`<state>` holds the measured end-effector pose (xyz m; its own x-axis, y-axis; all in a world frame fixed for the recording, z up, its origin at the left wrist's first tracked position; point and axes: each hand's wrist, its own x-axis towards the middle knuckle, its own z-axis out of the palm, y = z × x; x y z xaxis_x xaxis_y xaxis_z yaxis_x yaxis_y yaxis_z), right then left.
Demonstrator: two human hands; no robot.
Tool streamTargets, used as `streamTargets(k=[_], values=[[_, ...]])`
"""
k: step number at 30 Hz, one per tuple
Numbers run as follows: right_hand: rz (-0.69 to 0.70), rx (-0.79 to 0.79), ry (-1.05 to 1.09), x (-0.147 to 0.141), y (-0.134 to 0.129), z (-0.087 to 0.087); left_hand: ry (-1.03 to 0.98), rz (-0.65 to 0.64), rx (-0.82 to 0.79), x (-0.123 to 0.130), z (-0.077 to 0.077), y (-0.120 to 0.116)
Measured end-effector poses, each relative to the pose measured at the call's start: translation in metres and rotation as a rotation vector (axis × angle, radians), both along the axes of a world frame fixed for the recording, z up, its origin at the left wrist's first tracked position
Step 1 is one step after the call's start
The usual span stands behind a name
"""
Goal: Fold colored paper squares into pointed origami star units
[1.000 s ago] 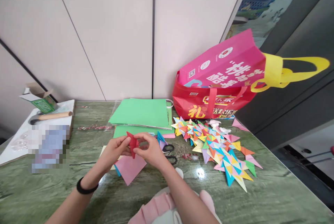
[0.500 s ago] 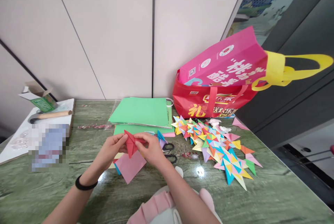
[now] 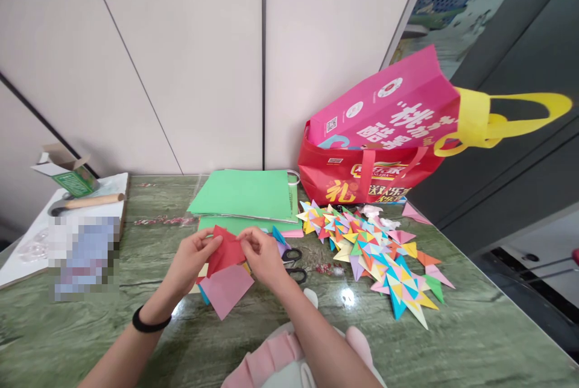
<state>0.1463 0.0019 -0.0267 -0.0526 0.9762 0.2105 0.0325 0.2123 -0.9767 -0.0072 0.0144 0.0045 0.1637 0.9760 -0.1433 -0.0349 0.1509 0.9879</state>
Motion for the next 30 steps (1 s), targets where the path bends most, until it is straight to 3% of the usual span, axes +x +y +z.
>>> streamTargets(k=[6, 11, 16, 20, 25, 30], values=[[0.160, 0.071, -0.089, 0.001, -0.002, 0.001, -0.106, -0.002, -0.053, -0.009, 0.001, 0.004], [0.094, 0.237, -0.177, 0.003, -0.004, 0.004, -0.165, -0.047, -0.151, -0.010, 0.001, 0.004], [0.041, 0.289, -0.155, 0.003, -0.004, 0.004, -0.129, -0.162, -0.178, -0.005, 0.003, 0.000], [0.027, 0.335, -0.206, 0.003, -0.004, 0.004, -0.070, -0.162, -0.146, -0.002, 0.008, -0.003], [-0.034, 0.290, -0.255, 0.002, -0.004, 0.006, -0.027, -0.213, -0.080, -0.001, 0.010, -0.004], [-0.114, 0.233, -0.252, 0.000, -0.006, 0.004, -0.047, -0.241, -0.095, 0.000, 0.003, -0.004]])
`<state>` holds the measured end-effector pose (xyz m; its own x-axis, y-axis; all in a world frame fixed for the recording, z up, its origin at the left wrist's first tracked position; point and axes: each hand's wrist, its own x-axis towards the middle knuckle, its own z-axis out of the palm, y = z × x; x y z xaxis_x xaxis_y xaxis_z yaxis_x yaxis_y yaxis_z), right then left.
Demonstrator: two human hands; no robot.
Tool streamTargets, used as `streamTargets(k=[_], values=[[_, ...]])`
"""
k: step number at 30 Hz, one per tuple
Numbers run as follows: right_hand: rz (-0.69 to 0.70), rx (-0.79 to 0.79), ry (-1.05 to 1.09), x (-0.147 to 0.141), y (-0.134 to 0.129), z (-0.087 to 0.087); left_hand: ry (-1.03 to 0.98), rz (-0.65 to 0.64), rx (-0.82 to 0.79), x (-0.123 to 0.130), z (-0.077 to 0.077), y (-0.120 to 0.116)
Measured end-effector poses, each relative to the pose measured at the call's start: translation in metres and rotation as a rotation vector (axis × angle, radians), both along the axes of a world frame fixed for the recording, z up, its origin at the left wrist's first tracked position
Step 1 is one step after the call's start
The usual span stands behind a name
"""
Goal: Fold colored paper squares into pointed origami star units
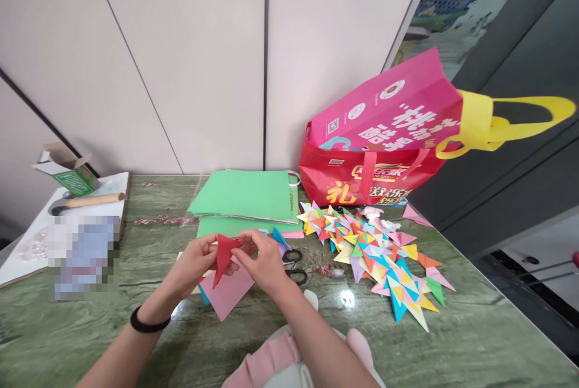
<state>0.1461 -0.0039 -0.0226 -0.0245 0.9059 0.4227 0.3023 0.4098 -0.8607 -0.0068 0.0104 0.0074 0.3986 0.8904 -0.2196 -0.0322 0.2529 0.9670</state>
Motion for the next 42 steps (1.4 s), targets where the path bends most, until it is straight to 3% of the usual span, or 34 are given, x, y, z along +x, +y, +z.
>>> streamTargets(k=[4, 12, 21, 29, 33, 39, 42], values=[[-0.046, 0.024, -0.004, -0.001, -0.002, 0.001, -0.023, -0.009, -0.027, -0.001, -0.001, 0.000], [-0.102, 0.091, -0.026, 0.002, 0.000, 0.002, -0.143, -0.081, -0.013, -0.009, 0.010, 0.002], [-0.109, 0.098, 0.003, 0.001, -0.003, 0.001, -0.130, 0.021, -0.040, 0.001, 0.011, -0.003], [-0.101, 0.177, 0.025, 0.003, -0.004, 0.005, -0.205, 0.001, -0.013, 0.000, 0.009, -0.003], [0.018, 0.030, 0.165, 0.001, -0.001, 0.008, -0.134, 0.014, 0.053, -0.002, 0.008, -0.001], [0.150, -0.409, 0.569, 0.000, 0.006, 0.000, -0.044, 0.025, 0.138, -0.002, 0.008, -0.001], [0.284, -0.545, 0.685, -0.002, 0.005, 0.000, -0.020, 0.028, 0.121, -0.001, 0.007, -0.003]])
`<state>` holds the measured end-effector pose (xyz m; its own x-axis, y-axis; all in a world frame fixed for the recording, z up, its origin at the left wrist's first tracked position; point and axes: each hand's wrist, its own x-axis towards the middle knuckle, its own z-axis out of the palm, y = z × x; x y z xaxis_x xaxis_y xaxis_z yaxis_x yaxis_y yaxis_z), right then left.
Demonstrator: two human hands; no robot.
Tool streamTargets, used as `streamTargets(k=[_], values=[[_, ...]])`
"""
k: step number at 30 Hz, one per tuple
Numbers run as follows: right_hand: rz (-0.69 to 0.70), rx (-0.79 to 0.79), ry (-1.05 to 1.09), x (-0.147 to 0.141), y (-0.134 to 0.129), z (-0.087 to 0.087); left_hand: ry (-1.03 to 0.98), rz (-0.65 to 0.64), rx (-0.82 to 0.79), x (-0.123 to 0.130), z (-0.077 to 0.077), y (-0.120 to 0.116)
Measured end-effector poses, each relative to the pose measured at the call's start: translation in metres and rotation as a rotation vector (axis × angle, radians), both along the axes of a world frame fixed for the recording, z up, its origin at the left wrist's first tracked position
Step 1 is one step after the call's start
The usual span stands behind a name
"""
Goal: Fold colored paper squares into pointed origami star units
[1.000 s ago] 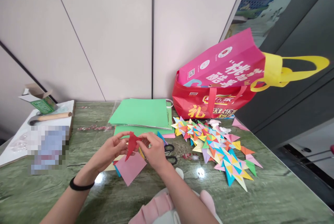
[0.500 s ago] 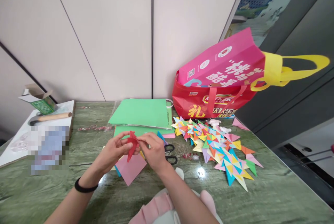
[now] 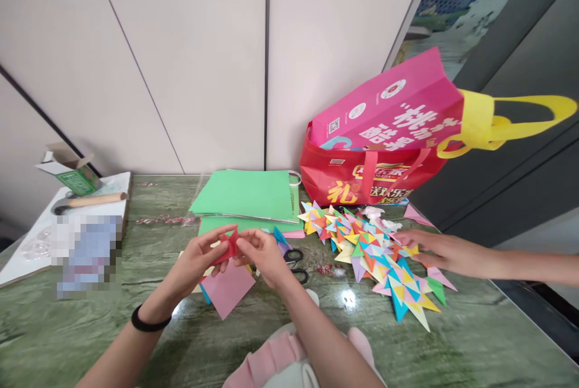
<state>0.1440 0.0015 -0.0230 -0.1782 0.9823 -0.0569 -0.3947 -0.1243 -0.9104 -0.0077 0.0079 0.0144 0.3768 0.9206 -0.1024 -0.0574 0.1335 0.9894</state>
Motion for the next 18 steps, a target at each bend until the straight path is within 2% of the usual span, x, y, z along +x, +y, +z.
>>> streamTargets(k=[3, 6, 13, 18], values=[[0.074, -0.019, 0.076, -0.0012, -0.0029, 0.0041, 0.035, 0.037, -0.010, 0.0000, -0.0021, 0.0008], [0.080, -0.007, 0.112, -0.0014, -0.0042, 0.0074, 0.075, 0.111, -0.009, -0.0001, -0.0043, 0.0027], [-0.068, -0.019, 0.123, 0.0006, -0.0002, 0.0049, -0.083, 0.222, -0.058, 0.0016, -0.0025, 0.0040], [-0.071, -0.013, 0.136, 0.0018, 0.0005, 0.0034, -0.189, 0.186, -0.127, 0.0012, -0.0028, 0.0038]])
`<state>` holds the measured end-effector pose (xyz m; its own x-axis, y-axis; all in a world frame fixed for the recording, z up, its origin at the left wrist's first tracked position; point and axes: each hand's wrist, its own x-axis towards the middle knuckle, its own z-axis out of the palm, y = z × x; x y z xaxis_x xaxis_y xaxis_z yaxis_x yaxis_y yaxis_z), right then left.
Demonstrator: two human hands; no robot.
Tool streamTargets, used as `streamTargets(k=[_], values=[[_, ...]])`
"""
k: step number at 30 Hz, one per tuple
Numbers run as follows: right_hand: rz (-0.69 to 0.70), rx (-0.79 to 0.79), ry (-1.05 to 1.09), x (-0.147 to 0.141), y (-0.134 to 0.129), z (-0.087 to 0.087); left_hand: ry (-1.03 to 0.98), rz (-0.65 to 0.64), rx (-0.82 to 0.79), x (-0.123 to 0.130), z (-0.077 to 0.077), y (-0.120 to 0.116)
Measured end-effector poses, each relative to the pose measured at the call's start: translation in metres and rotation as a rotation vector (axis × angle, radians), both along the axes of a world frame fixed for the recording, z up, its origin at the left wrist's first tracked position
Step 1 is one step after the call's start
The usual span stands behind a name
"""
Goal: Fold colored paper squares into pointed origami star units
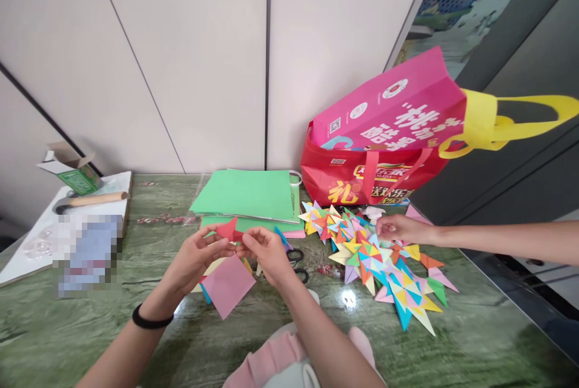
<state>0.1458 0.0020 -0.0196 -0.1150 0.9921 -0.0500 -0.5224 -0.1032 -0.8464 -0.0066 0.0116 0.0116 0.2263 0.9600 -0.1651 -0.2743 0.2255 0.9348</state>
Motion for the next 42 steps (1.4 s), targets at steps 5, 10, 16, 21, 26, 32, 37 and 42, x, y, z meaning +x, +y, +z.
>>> streamTargets(k=[5, 10, 16, 21, 26, 32, 37, 42], values=[[0.047, 0.032, -0.067, 0.0007, 0.0002, -0.0041, -0.013, -0.058, -0.013, -0.0018, -0.0040, 0.0019], [0.060, 0.054, -0.153, 0.0022, 0.0013, -0.0075, -0.006, -0.084, -0.041, -0.0028, -0.0055, 0.0027], [0.055, 0.021, -0.128, -0.0001, 0.0006, -0.0049, -0.050, -0.037, -0.088, -0.0017, -0.0064, 0.0029], [0.037, -0.045, -0.095, -0.0007, -0.0003, -0.0038, -0.108, -0.004, -0.235, -0.0008, -0.0084, 0.0035], [0.033, -0.103, -0.094, 0.0007, 0.0003, -0.0057, -0.131, 0.002, -0.298, 0.0004, -0.0089, 0.0035], [0.046, -0.088, -0.118, 0.0002, 0.0002, -0.0059, -0.120, 0.019, -0.293, 0.0012, -0.0083, 0.0032], [0.041, -0.058, -0.140, -0.0004, 0.0000, -0.0066, -0.091, 0.031, -0.279, 0.0017, -0.0090, 0.0017], [0.026, -0.010, -0.192, -0.0011, 0.0004, -0.0085, -0.073, 0.008, -0.232, 0.0018, -0.0098, 0.0014]])
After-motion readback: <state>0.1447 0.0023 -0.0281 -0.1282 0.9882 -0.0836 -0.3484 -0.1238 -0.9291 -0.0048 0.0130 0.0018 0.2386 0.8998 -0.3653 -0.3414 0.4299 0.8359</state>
